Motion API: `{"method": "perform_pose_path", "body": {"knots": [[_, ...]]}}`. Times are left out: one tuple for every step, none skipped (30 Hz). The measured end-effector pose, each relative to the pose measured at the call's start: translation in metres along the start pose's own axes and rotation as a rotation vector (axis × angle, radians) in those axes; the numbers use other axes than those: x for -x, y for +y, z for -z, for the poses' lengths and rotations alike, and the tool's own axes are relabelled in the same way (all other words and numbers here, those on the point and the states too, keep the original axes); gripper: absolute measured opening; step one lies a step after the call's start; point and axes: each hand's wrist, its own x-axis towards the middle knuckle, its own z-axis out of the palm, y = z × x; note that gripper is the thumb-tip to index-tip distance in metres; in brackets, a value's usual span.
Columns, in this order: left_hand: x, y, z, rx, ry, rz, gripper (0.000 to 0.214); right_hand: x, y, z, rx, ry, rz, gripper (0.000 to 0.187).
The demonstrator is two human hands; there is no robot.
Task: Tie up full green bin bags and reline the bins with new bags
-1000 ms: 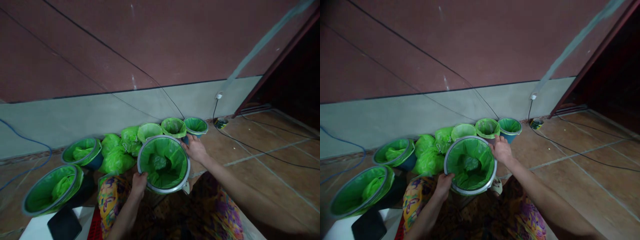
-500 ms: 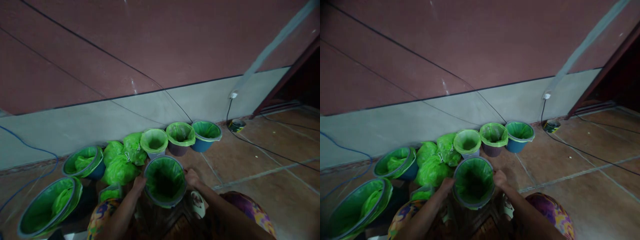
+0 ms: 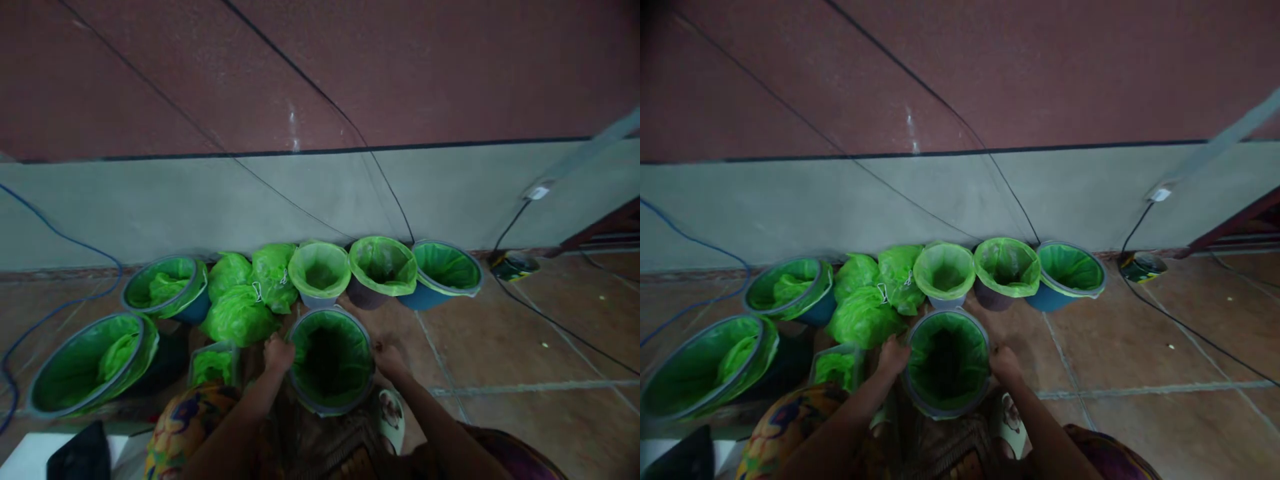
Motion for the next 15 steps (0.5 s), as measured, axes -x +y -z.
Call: {"method": "perform_pose_path", "body": {"knots": [[0.006,-0.006,-0.003,0.043,-0.025,-0.001,0.038,-0.001,-0.002,-0.001,-0.008,-0.01,0.023,0.027],[0.011,-0.011,-0.006,0.105,-0.064,-0.018,0.033,-0.002,-0.004,-0.003,-0.01,-0.014,0.039,0.03],[0.016,-0.015,-0.01,0.16,-0.107,-0.044,0.028,-0.002,-0.005,-0.004,-0.004,-0.014,0.048,0.032],[0.02,-0.019,-0.013,0.199,-0.146,-0.079,0.024,-0.002,-0.006,-0.006,0.017,-0.008,0.047,0.033],[0.023,-0.021,-0.015,0.225,-0.171,-0.111,0.023,-0.002,-0.007,-0.008,0.052,-0.002,0.039,0.034],[0.024,-0.022,-0.016,0.238,-0.183,-0.141,0.022,-0.001,-0.007,-0.009,0.092,-0.001,0.028,0.034],[0.024,-0.022,-0.016,0.242,-0.187,-0.168,0.022,0.0,-0.008,-0.011,0.129,-0.005,0.016,0.035],[0.022,-0.021,-0.016,0.236,-0.186,-0.191,0.022,0.0,-0.008,-0.012,0.161,-0.011,-0.001,0.034],[0.02,-0.019,-0.014,0.22,-0.178,-0.21,0.022,0.001,-0.008,-0.013,0.19,-0.016,-0.027,0.033],[0.017,-0.016,-0.013,0.195,-0.164,-0.223,0.022,0.002,-0.008,-0.014,0.212,-0.017,-0.057,0.031],[0.014,-0.013,-0.012,0.166,-0.146,-0.234,0.023,0.002,-0.007,-0.015,0.225,-0.014,-0.083,0.029],[0.01,-0.01,-0.01,0.138,-0.121,-0.237,0.025,0.003,-0.006,-0.016,0.229,-0.008,-0.101,0.027],[0.007,-0.006,-0.01,0.115,-0.088,-0.227,0.03,0.003,-0.005,-0.018,0.222,-0.007,-0.111,0.024],[0.005,-0.003,-0.009,0.099,-0.055,-0.212,0.037,0.003,-0.003,-0.02,0.2,-0.013,-0.111,0.022],[0.004,0.0,-0.01,0.088,-0.023,-0.188,0.043,0.003,-0.001,-0.021,0.173,-0.022,-0.1,0.02]]}}
